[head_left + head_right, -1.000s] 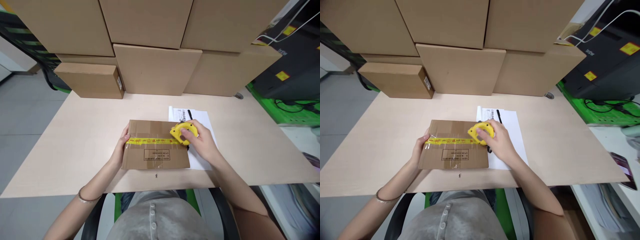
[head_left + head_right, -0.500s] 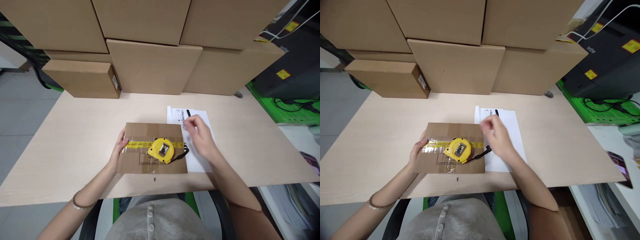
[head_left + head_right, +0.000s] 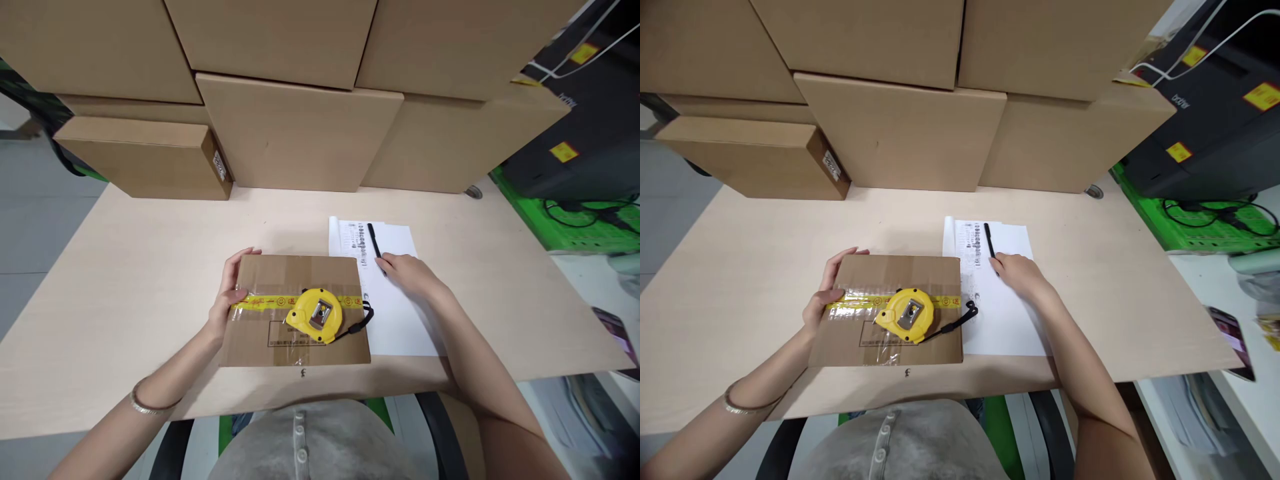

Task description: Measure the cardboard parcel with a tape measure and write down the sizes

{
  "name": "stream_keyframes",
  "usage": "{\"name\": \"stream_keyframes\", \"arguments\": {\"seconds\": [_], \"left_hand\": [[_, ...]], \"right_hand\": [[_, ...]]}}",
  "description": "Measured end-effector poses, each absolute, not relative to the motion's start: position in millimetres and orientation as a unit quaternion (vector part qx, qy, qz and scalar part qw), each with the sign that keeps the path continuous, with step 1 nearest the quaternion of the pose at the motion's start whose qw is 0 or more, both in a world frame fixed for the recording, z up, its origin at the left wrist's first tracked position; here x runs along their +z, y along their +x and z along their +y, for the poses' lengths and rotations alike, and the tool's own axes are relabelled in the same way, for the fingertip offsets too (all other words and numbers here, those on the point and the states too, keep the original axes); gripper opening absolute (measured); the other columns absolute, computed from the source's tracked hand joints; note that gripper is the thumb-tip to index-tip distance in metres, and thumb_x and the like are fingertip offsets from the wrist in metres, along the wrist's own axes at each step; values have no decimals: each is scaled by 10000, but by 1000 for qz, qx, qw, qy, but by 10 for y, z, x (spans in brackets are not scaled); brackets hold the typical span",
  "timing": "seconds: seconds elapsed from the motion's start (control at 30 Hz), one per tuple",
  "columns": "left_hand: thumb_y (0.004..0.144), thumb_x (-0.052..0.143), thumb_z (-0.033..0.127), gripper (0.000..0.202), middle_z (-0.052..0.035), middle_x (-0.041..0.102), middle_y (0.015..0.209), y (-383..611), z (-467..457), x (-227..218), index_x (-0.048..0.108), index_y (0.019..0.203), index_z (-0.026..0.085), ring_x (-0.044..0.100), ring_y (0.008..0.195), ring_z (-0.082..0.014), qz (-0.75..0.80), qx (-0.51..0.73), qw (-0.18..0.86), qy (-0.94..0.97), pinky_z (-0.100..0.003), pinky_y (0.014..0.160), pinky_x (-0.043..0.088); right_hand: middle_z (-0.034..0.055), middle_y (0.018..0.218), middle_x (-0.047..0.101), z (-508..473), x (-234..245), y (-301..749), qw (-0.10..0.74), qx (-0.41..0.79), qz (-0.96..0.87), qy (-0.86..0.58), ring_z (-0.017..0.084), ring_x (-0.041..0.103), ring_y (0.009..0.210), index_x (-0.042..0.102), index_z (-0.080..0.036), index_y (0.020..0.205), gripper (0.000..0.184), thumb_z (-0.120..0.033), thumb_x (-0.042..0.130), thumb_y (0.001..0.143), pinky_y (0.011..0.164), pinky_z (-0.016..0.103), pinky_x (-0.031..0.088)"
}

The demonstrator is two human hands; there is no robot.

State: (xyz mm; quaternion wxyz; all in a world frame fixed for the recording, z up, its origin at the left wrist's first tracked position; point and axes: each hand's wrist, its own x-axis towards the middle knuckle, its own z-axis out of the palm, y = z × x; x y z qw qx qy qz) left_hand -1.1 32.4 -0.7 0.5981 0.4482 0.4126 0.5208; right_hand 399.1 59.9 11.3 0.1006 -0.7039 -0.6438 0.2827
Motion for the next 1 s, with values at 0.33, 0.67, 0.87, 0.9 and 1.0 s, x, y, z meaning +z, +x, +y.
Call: {"name": "stream_keyframes", "arguments": {"seconds": [0.33, 0.67, 0.87, 0.9, 1.0], "left_hand": [[696, 725, 435, 667, -65, 672, 1360, -123, 388, -16, 661, 1350, 316, 553, 1301, -405, 426, 495, 576, 491, -515, 1064, 477], [713, 735, 448, 700, -68, 651, 1402, -128, 370, -58, 631, 1393, 318, 537, 1337, -404, 425, 494, 586, 482, -511, 1084, 453], [709, 754, 439, 673, -65, 651, 1376, -126, 379, -45, 663, 1366, 326, 524, 1330, -402, 429, 497, 578, 485, -508, 1078, 466], [707, 756, 441, 677, -67, 648, 1377, -127, 380, -46, 662, 1366, 323, 521, 1333, -406, 429, 497, 577, 486, -512, 1080, 466], [705, 758, 446, 684, -68, 638, 1384, -130, 378, -51, 657, 1370, 320, 513, 1343, -408, 432, 494, 577, 486, -514, 1093, 457]], "right_hand": [[-17, 578, 618, 680, -173, 3940, 271, 475, -587, -597, 138, 547, 471, 554, -244, 774, 526, -717, 781, 742, 431, 287, 464], [-26, 478, 585, 660, -262, 3881, 330, 474, -555, -599, 95, 458, 376, 509, -246, 628, 518, -609, 869, 714, 375, 252, 369], [-33, 458, 553, 639, -294, 3874, 328, 457, -566, -603, 91, 408, 389, 526, -242, 589, 477, -547, 854, 753, 405, 258, 313], [-31, 458, 555, 637, -288, 3872, 325, 456, -568, -603, 95, 416, 395, 531, -243, 585, 472, -544, 852, 755, 412, 262, 321], [-33, 453, 546, 630, -275, 3868, 320, 454, -572, -604, 99, 415, 404, 535, -244, 574, 468, -540, 845, 762, 423, 266, 326]]}}
